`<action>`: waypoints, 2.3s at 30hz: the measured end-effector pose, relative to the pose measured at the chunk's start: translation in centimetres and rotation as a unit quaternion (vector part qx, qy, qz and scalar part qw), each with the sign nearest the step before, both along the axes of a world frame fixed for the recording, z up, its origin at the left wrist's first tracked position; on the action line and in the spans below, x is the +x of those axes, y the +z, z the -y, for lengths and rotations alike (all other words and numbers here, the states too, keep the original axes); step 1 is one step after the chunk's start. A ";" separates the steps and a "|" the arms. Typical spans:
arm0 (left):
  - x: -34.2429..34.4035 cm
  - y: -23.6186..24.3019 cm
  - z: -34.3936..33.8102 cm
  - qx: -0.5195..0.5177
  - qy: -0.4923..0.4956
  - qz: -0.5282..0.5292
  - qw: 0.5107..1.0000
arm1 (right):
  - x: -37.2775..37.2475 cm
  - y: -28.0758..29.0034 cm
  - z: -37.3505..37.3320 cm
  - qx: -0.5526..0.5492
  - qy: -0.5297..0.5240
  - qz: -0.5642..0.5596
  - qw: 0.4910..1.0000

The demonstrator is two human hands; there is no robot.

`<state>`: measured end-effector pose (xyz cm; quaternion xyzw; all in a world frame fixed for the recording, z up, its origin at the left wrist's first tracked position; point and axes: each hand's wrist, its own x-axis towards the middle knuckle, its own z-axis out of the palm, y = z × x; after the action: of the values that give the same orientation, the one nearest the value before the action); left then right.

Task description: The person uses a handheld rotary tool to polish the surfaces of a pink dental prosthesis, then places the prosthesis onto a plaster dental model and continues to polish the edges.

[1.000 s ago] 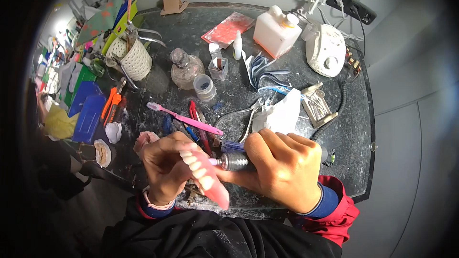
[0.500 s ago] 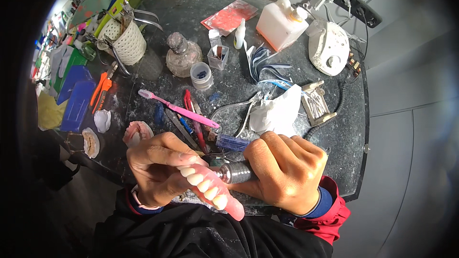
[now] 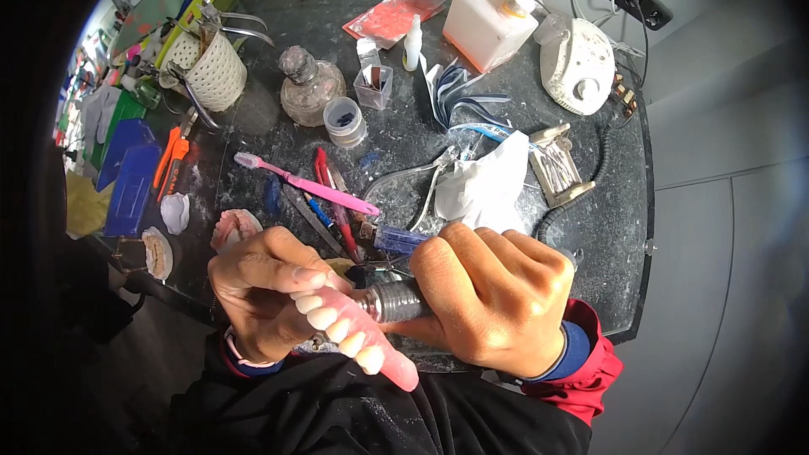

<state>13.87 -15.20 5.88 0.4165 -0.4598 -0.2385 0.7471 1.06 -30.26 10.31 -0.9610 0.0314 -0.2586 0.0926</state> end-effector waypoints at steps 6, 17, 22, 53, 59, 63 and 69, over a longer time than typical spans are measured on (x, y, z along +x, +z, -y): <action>0.1 0.0 0.1 -0.002 -0.004 0.000 1.000 | -0.1 0.0 0.0 0.004 -0.002 -0.001 1.000; -0.2 -0.2 0.1 -0.010 -0.006 -0.019 1.000 | -0.1 0.1 0.3 -0.004 0.013 -0.001 1.000; -0.1 -0.3 0.0 -0.011 -0.011 -0.018 1.000 | 0.0 -0.2 0.1 0.011 0.010 0.008 1.000; -0.5 0.6 -0.4 0.076 0.217 0.240 0.943 | 0.2 2.2 1.5 0.323 0.047 -0.034 0.945; 0.3 -0.1 0.3 -0.025 0.190 0.231 0.954 | -0.3 3.5 1.5 0.344 0.083 -0.087 0.931; -0.4 -0.1 0.8 -0.047 0.143 0.174 0.973 | -0.4 1.8 1.3 0.240 0.112 0.018 0.964; -1.1 0.3 0.3 0.032 -0.159 -0.422 0.892 | 0.4 -0.4 1.8 0.030 0.139 0.118 0.983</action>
<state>12.75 -15.51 6.16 0.2219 -0.1539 -0.5220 0.8091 1.51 -32.06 9.92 -0.9155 -0.1058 -0.3539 0.1597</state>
